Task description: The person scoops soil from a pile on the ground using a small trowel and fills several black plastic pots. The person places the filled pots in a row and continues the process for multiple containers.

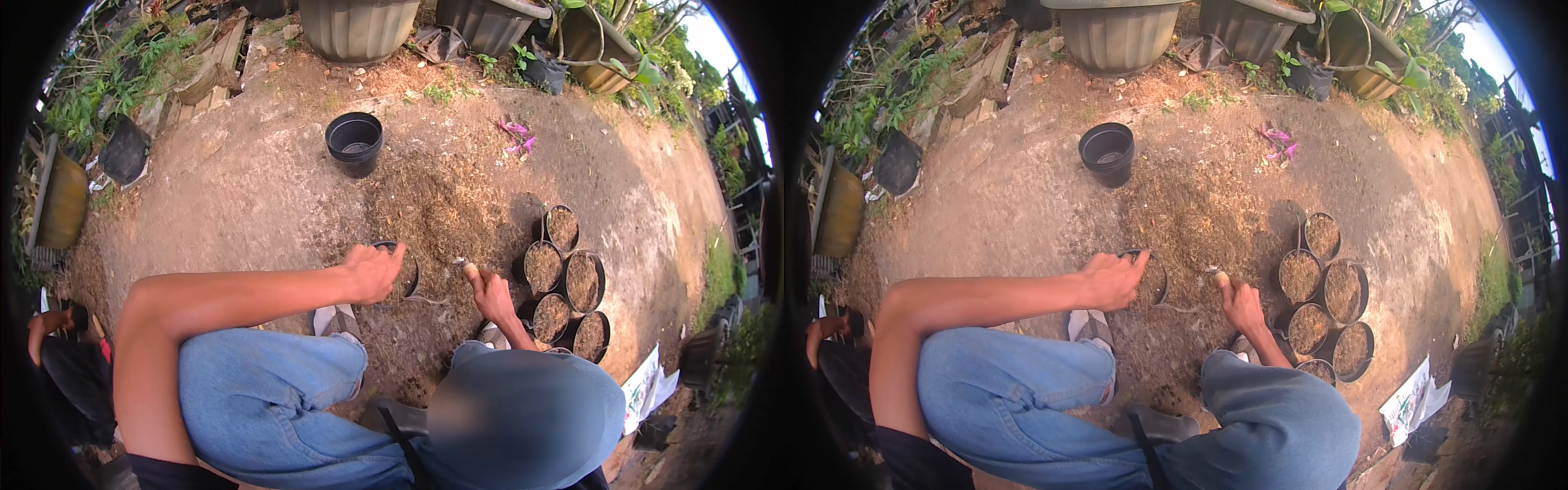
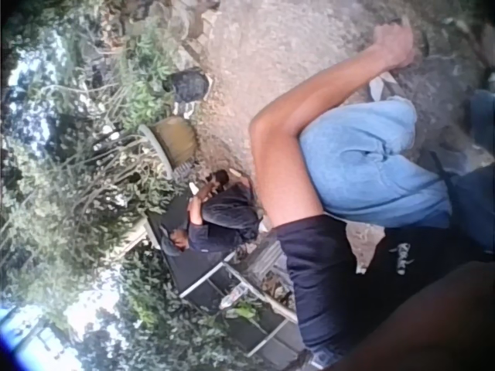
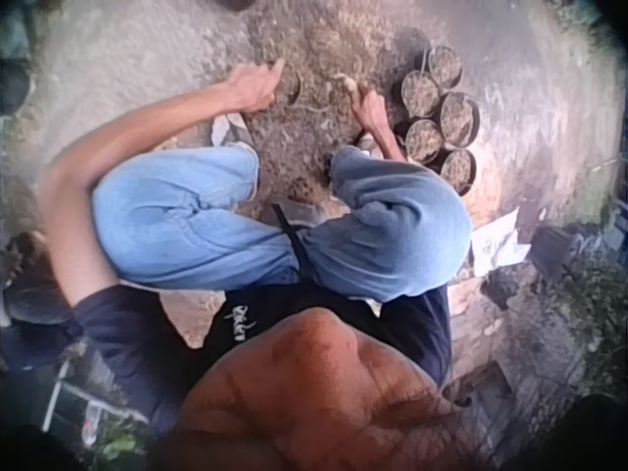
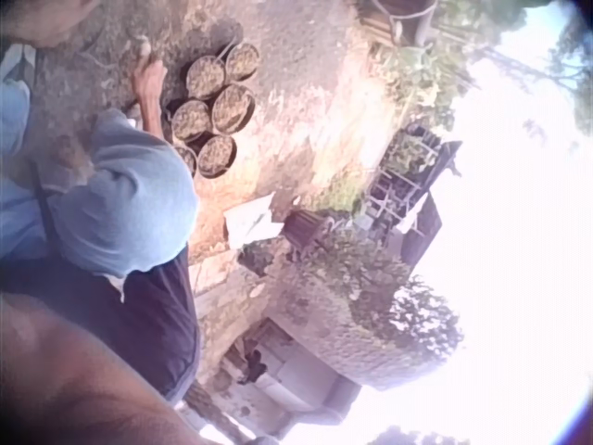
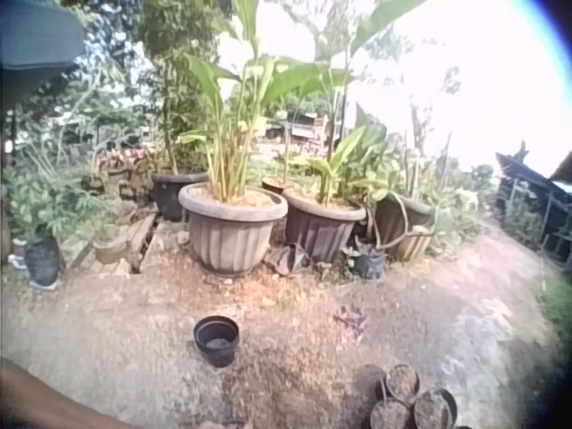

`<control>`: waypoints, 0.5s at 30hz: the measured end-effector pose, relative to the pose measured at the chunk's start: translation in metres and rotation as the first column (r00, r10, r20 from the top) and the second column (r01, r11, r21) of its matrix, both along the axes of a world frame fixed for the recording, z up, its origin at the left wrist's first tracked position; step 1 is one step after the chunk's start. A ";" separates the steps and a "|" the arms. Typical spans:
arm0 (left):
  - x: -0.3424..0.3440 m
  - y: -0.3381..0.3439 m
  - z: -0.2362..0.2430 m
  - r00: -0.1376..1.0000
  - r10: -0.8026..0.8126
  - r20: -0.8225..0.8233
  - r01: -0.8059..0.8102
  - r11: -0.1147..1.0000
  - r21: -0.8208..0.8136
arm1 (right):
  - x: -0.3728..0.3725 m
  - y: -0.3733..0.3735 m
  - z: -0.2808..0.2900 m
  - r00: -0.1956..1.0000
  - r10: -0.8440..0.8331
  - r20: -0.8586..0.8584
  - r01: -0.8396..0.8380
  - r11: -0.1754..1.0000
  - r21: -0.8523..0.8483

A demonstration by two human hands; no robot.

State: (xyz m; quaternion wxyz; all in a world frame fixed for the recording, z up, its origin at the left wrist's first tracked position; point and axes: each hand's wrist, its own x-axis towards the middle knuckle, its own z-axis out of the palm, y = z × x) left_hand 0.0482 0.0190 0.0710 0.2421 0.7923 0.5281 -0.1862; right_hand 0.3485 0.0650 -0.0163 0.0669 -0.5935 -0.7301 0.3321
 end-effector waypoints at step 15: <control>-0.002 -0.003 -0.013 1.000 -0.025 0.009 0.024 0.996 0.084 | 0.019 -0.002 0.017 1.000 0.027 0.014 -0.027 1.000 0.014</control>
